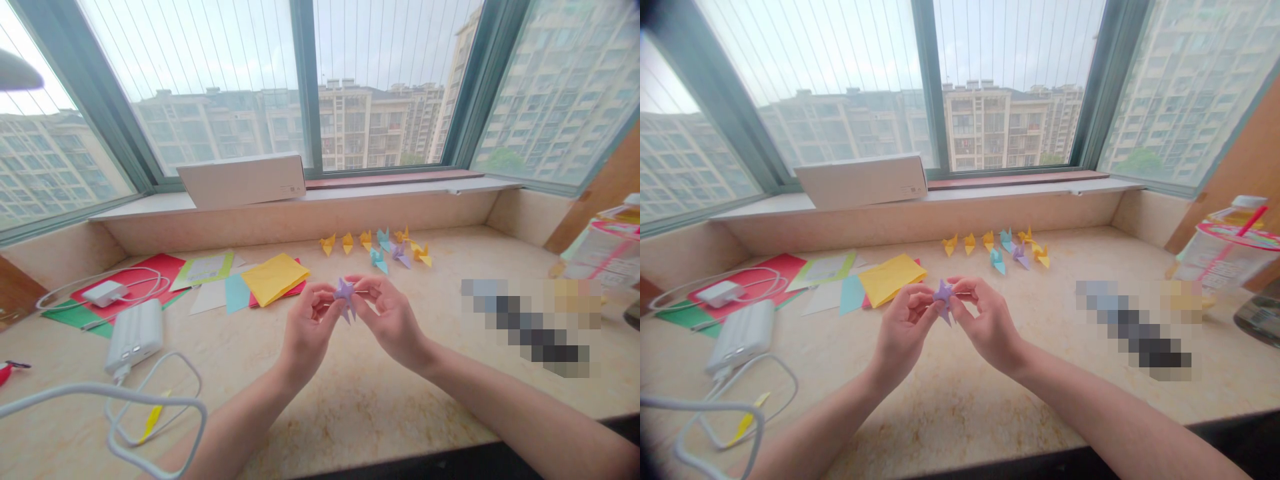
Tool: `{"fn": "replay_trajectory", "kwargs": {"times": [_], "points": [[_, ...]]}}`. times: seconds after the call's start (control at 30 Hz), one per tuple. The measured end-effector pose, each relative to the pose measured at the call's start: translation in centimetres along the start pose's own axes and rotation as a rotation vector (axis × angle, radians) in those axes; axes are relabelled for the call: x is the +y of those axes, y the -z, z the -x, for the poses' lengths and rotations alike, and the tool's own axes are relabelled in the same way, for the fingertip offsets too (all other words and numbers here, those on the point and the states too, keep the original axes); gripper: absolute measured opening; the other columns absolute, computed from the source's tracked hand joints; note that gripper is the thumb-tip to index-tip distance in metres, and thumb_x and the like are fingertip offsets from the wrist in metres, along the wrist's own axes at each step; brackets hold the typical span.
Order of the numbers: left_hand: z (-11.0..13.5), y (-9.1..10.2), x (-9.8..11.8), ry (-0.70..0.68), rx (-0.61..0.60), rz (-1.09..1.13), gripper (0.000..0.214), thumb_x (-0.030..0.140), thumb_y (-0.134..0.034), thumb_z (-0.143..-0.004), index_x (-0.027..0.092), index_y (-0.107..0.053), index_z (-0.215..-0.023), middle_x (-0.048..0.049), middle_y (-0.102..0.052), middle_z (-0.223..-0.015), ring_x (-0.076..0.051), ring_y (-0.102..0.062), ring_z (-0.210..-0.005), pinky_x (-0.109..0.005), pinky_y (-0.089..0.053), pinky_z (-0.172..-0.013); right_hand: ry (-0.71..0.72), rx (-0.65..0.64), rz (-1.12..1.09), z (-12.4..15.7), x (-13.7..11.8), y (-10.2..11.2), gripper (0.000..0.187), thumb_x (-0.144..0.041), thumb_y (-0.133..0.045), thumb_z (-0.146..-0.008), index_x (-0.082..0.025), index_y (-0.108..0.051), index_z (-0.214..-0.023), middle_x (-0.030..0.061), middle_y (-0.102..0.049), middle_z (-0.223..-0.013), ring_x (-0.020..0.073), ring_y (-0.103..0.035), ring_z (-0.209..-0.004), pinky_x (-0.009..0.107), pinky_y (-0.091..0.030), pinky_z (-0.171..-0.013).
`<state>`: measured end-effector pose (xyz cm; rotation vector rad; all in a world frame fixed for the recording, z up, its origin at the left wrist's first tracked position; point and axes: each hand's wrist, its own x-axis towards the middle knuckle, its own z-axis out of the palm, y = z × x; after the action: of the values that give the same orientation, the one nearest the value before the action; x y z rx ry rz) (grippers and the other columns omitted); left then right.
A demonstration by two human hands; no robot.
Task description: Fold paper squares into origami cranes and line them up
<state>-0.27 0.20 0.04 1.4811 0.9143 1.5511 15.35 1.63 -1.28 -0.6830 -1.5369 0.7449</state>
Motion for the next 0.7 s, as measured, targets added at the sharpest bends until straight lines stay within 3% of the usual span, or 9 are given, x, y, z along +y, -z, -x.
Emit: {"fn": "replay_trajectory", "kwargs": {"times": [0.13,0.27,0.4,0.57,0.7], "points": [[-0.12,0.07,0.13,0.020,0.013,0.022,0.031,0.031,-0.075,-0.083,0.020,-0.060,-0.107,0.0001,-0.073,-0.078,-0.015,-0.069,-0.071,-0.026,-0.054,-0.068,-0.028,0.021,0.090,-0.12,-0.08,0.13,0.025,-0.035,-0.067,-0.091,-0.024,-0.060,-0.113,0.0063,-0.071,-0.100,0.0196,-0.069,-0.091,0.038,-0.058,-0.083],[-0.26,0.23,0.16,0.082,-0.032,-0.009,0.030,0.031,-0.072,-0.086,0.017,-0.063,-0.110,-0.0056,-0.077,-0.088,-0.017,-0.072,-0.077,-0.028,-0.056,-0.071,-0.113,0.010,0.054,-0.34,-0.27,0.33,0.037,-0.038,-0.069,-0.089,-0.022,-0.061,-0.121,0.0039,-0.071,-0.088,0.0185,-0.068,-0.081,0.035,-0.057,-0.077],[-0.28,0.36,-0.03,0.100,-0.113,-0.045,0.028,0.035,-0.070,-0.088,0.014,-0.069,-0.107,-0.0092,-0.077,-0.097,-0.020,-0.073,-0.082,-0.031,-0.058,-0.073,-0.161,0.014,0.072,-0.51,-0.45,0.38,0.034,-0.038,-0.069,-0.088,-0.020,-0.066,-0.117,0.0034,-0.071,-0.082,0.0178,-0.067,-0.075,0.033,-0.057,-0.073],[-0.24,0.46,-0.22,0.099,-0.139,-0.053,0.026,0.038,-0.068,-0.090,0.014,-0.071,-0.099,-0.0071,-0.076,-0.088,-0.020,-0.072,-0.078,-0.031,-0.057,-0.072,-0.176,-0.066,0.099,-0.53,-0.57,0.62,0.033,-0.039,-0.069,-0.088,-0.019,-0.071,-0.115,0.0052,-0.075,-0.086,0.0194,-0.068,-0.079,0.036,-0.057,-0.076],[-0.25,0.42,-0.04,0.108,-0.159,-0.061,0.023,0.037,-0.069,-0.089,0.014,-0.070,-0.093,-0.0058,-0.075,-0.082,-0.019,-0.072,-0.076,-0.030,-0.056,-0.071,-0.217,-0.111,0.097,-0.66,-0.81,0.76,0.025,-0.040,-0.068,-0.089,-0.020,-0.077,-0.100,0.0065,-0.078,-0.091,0.0214,-0.070,-0.082,0.038,-0.057,-0.079]]}}
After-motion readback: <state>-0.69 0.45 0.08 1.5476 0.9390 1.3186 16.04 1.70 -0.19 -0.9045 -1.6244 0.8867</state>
